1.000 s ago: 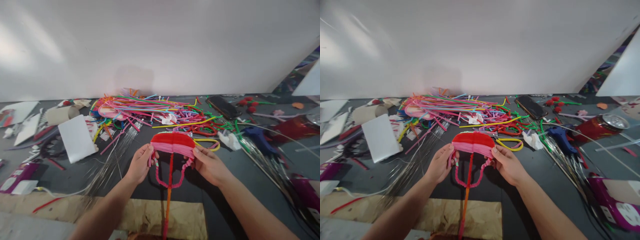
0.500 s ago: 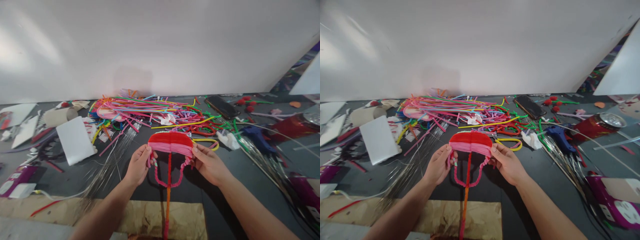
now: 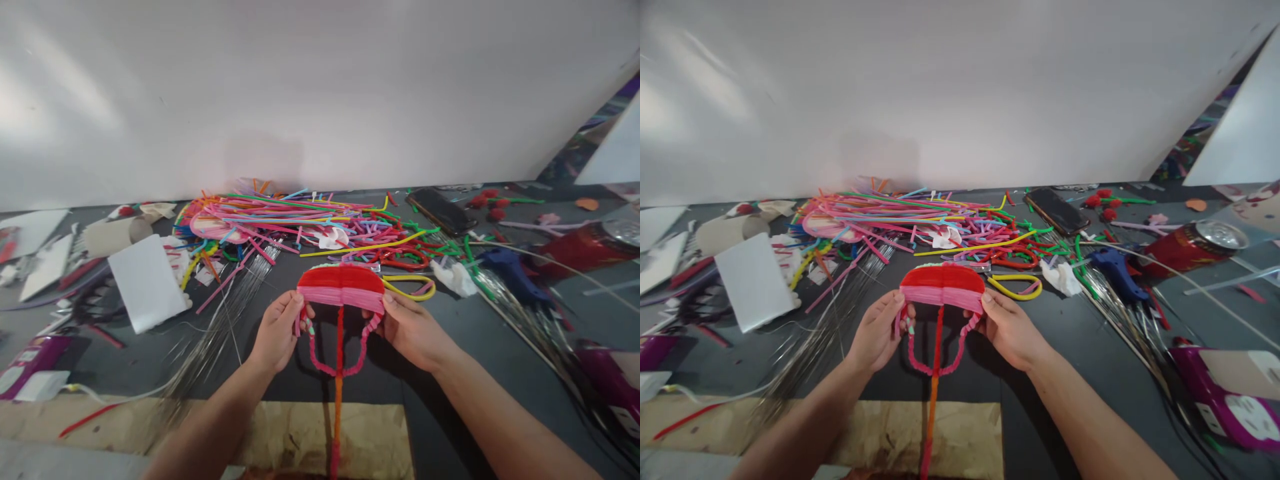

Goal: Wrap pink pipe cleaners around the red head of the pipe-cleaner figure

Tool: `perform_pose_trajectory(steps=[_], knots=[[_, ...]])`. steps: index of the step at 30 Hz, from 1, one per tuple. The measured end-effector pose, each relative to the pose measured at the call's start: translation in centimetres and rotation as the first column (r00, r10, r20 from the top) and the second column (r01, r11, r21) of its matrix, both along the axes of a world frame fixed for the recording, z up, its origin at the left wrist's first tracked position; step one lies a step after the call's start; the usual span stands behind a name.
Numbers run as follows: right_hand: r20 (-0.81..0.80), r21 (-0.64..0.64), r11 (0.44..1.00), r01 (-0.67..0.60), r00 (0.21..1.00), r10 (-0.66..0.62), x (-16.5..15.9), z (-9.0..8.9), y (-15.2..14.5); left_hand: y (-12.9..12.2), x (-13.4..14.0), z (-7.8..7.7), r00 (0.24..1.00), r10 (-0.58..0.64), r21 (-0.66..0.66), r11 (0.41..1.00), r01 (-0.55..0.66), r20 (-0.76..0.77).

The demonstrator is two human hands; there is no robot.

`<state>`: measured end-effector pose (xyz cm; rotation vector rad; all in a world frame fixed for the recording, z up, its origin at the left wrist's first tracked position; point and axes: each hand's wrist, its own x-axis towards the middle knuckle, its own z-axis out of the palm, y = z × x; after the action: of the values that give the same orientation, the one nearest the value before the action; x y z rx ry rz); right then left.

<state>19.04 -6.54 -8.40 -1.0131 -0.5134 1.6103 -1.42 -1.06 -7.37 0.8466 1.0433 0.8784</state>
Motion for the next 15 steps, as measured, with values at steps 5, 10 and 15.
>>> perform_pose_trajectory(steps=[5, 10, 15], knots=[[0.024, 0.03, 0.999, -0.025, 0.999, 0.024, 0.37, 0.18, 0.12, 0.3, -0.15, 0.27, 0.999, 0.043, 0.009, 0.999, -0.043, 0.024], [0.036, 0.023, 0.998, -0.053, 0.998, 0.052, 0.43, 0.19, 0.2, 0.39, -0.19, 0.27, 0.998, 0.041, 0.005, 0.999, -0.041, 0.044], [-0.013, 0.02, 1.0, 0.012, 1.0, -0.012, -0.02, -0.09, 0.09, 0.18, -0.06, 0.13, 1.0, 0.014, -0.003, 1.0, -0.013, 0.024]])
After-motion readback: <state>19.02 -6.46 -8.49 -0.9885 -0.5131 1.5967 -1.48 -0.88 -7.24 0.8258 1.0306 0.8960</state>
